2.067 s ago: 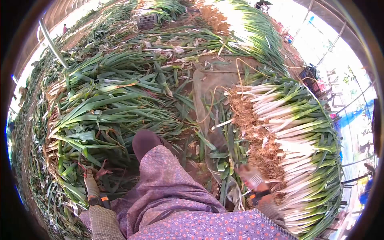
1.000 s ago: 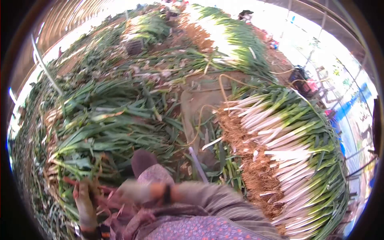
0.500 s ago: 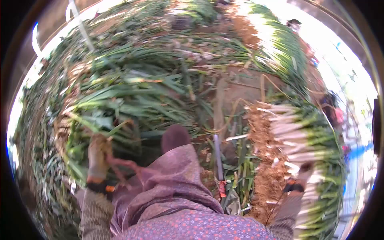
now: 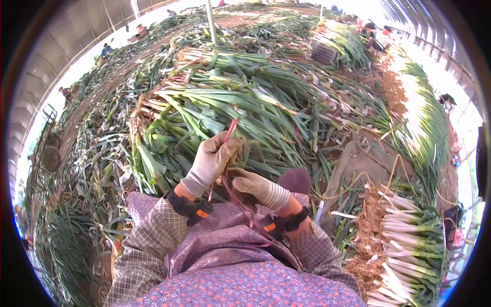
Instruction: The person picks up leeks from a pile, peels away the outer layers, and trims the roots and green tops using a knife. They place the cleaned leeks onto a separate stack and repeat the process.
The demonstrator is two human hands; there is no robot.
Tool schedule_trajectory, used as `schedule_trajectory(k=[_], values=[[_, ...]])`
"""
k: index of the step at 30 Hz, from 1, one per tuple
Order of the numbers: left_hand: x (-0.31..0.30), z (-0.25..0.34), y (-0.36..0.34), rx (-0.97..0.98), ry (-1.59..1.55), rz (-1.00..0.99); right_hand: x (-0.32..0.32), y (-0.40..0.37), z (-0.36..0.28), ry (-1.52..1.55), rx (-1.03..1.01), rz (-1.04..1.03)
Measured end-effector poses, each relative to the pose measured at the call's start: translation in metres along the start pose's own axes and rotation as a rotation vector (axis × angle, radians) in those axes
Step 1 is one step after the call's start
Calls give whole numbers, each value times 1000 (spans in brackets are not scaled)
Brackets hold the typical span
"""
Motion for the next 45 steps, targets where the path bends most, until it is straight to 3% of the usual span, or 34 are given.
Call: schedule_trajectory(k=[2, 4, 5, 6, 8, 10, 11, 12, 13, 14, 15, 16, 17, 18, 19, 20, 21, 22, 23, 24, 26, 27, 28, 29, 30, 32, 33, 36, 37, 40, 41, 44, 45], values=[[-15, -8, 0, 35, 121, 86, 12, -20, 1, 37, 229, 13], [-14, -18, 3, 81, 83, 114, 11, -23, 7, -205, 244, 191], [-4, -22, 7, 101, 56, 106, 10, -20, 17, -395, 274, 184], [9, -16, 0, -203, 67, 94, 14, -22, 23, -354, 316, 164], [-5, -53, 21, 118, 184, 188, -7, -46, 10, -735, 246, 39], [-35, -82, 23, -89, 437, 156, -95, -138, -24, -773, 31, 163], [-48, -96, 11, -284, 402, 147, -152, -211, -54, -754, 74, 365], [-66, -120, 1, -321, 383, 154, -205, -302, -88, -704, 118, 669], [-79, -131, -10, -201, 664, 156, -244, -403, -126, -653, 98, 984], [-113, -205, -26, -248, 742, 125, -265, -505, -160, -606, 17, 1277], [-104, -219, -46, -256, 891, 6, -271, -601, -187, -553, -121, 1530], [-105, -274, -73, -164, 829, -119, -264, -678, -199, -484, -293, 1731], [-87, -312, -105, -467, 906, -361, -254, -734, -196, -401, -475, 1876], [-57, -310, -138, -703, 744, -486, -249, -767, -177, -297, -659, 1951], [-18, -275, -152, -740, 544, -507, -251, -780, -147, -193, -810, 1976], [-4, -292, -173, -891, 871, -790, -264, -772, -109, -85, -920, 1907], [54, -242, -174, -538, 790, -1167, -288, -746, -69, 45, -983, 1701], [75, -232, -172, -445, 754, -1220, -299, -661, -31, 188, -893, 838], [79, -235, -173, -507, 734, -1174, -334, -653, 52, 350, -777, 1800], [77, -243, -172, -587, 717, -1113, -350, -604, 100, 419, -560, 1972], [75, -258, -167, -667, 699, -1053, -388, -498, 163, 177, -143, 1764], [76, -266, -164, -700, 690, -1031, -403, -446, 186, -188, 97, 1587], [78, -274, -159, -725, 677, -1017, -410, -399, 211, -302, 216, 1474], [80, -283, -152, -746, 665, -1009, -417, -358, 232, -368, 286, 1397], [84, -291, -145, -764, 653, -1008, -410, -316, 265, 225, 245, 1467], [93, -307, -131, -801, 612, -1008, -430, -255, 256, 24, 462, 1404], [98, -315, -122, -817, 586, -1007, -484, -249, 304, -366, 526, 1342], [122, -344, -93, -849, 507, -1030, -516, -173, 257, -752, 750, 1287], [130, -353, -82, -858, 487, -1034, -527, -152, 256, -744, 886, 1224], [147, -378, -44, -876, 408, -1054, -564, -102, 278, -859, 1015, 1052], [146, -386, -31, -876, 393, -1050, -579, -90, 307, -890, 1006, 896], [124, -406, 5, -878, 384, -1019, -588, -74, 340, -738, 950, 910], [114, -409, 14, -878, 397, -1001, -588, -75, 331, -679, 1024, 912]])
Point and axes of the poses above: each hand's wrist, its own y-axis towards the middle knuckle, its own x-axis out of the palm, z = x × y, the point moved 9 cm from there along y, towards the middle knuckle
